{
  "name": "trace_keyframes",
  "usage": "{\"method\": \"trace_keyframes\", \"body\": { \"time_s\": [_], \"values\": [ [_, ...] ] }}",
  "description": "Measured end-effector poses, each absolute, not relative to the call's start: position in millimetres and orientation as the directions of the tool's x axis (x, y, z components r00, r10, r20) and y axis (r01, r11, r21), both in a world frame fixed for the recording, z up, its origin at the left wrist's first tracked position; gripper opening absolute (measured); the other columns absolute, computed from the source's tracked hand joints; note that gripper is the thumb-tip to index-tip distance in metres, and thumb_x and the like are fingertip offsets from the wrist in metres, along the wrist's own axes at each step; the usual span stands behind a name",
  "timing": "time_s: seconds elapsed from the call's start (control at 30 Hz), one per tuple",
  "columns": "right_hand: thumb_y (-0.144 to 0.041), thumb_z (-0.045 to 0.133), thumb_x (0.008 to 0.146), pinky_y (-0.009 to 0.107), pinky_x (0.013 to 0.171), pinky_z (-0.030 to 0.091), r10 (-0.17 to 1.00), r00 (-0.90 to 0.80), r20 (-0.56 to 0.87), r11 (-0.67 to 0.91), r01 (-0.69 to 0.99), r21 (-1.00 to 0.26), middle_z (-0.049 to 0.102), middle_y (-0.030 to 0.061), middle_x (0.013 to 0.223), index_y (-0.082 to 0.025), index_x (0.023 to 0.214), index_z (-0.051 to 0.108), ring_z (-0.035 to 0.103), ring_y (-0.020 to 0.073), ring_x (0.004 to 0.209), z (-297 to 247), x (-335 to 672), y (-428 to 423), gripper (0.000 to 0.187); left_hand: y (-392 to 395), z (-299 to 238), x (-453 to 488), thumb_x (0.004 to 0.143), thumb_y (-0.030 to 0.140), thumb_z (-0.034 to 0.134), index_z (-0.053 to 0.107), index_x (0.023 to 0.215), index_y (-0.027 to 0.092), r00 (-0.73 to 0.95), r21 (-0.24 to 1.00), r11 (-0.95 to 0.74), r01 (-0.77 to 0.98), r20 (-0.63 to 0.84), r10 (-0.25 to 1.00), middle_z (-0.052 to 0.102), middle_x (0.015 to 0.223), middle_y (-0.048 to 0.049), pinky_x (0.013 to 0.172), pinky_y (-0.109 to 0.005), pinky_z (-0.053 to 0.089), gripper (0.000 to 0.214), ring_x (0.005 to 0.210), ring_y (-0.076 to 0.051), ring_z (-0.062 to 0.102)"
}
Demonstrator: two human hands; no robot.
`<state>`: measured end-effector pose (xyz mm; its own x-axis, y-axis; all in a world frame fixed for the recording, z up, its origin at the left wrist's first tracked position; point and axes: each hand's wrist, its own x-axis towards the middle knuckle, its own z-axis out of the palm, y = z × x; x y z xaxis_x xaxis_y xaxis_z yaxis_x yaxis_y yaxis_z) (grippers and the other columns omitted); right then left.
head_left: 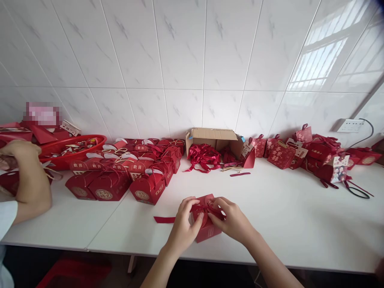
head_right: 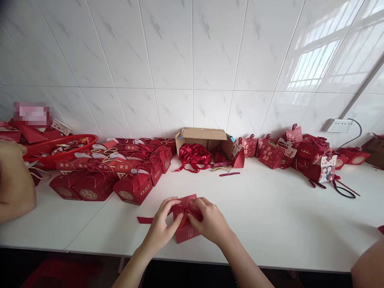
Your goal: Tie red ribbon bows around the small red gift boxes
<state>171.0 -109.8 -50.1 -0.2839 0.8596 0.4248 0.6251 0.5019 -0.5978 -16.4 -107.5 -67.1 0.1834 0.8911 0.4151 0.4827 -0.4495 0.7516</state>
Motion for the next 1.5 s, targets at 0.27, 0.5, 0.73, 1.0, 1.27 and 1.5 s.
{"method": "trace_keyframes", "body": {
  "time_s": [0.27,0.5,0.73,1.0,1.27,1.5],
  "values": [
    [-0.025,0.056,0.082,0.028,0.055,0.049,0.872,-0.226,0.434,0.469,0.638,-0.611,0.063,0.0036,0.076,-0.022,0.074,0.051,0.062,0.0189,0.066,-57,164,-119,0.010,-107,-73,-17,0.082,0.021,0.055,0.045,0.118,0.027,0.146,0.780,-0.435,0.449,0.417,0.897,0.045,0.127,-0.0086,0.101,-0.042,0.042,0.038,0.127,-0.025,0.041],
    [-0.030,0.049,0.089,0.030,0.071,0.052,0.907,-0.184,0.380,0.420,0.483,-0.768,0.068,0.0060,0.095,-0.022,0.075,0.054,0.063,0.0222,0.098,-64,173,-115,0.017,-99,-72,-28,0.073,0.041,0.065,0.045,0.108,0.023,0.081,0.833,-0.197,0.517,0.181,0.980,0.051,0.109,-0.0069,0.088,-0.039,0.045,0.044,0.101,-0.023,0.053],
    [-0.036,0.049,0.089,0.024,0.054,0.040,0.927,-0.247,0.283,0.371,0.488,-0.790,0.056,0.0001,0.075,-0.021,0.071,0.050,0.047,0.0112,0.056,-62,184,-92,0.023,-93,-61,-33,0.074,0.053,0.061,0.055,0.074,0.019,0.223,0.817,-0.192,0.544,0.080,0.972,0.053,0.085,-0.0023,0.080,-0.033,0.044,0.034,0.089,-0.022,0.054],
    [-0.041,0.055,0.085,0.022,0.048,0.024,0.939,-0.313,0.142,0.298,0.534,-0.791,0.033,-0.0085,0.050,-0.021,0.072,0.050,0.030,0.0098,0.048,-64,199,-86,0.024,-92,-63,-33,0.069,0.053,0.066,0.048,0.067,0.020,0.183,0.789,-0.206,0.579,0.121,0.976,0.048,0.083,-0.0011,0.075,-0.032,0.044,0.037,0.084,-0.021,0.053],
    [-0.053,0.063,0.075,0.023,0.047,0.020,0.954,-0.292,0.073,0.235,0.572,-0.786,0.029,-0.0087,0.049,-0.020,0.067,0.050,0.025,0.0091,0.048,-63,208,-81,0.036,-92,-64,-37,0.069,0.052,0.065,0.047,0.074,0.021,0.216,0.760,-0.234,0.606,0.126,0.968,0.051,0.088,-0.0026,0.082,-0.037,0.045,0.036,0.091,-0.024,0.053],
    [-0.056,0.051,0.084,0.024,0.050,0.030,0.856,-0.501,-0.123,0.035,0.293,-0.955,0.052,-0.0006,0.055,-0.016,0.054,0.051,0.042,0.0096,0.050,-45,225,-86,0.050,-92,-67,-36,0.073,0.043,0.067,0.035,0.124,0.025,0.125,0.855,-0.221,0.468,0.184,0.975,0.042,0.134,-0.0119,0.101,-0.047,0.036,0.063,0.127,-0.029,0.040]
  ]
}}
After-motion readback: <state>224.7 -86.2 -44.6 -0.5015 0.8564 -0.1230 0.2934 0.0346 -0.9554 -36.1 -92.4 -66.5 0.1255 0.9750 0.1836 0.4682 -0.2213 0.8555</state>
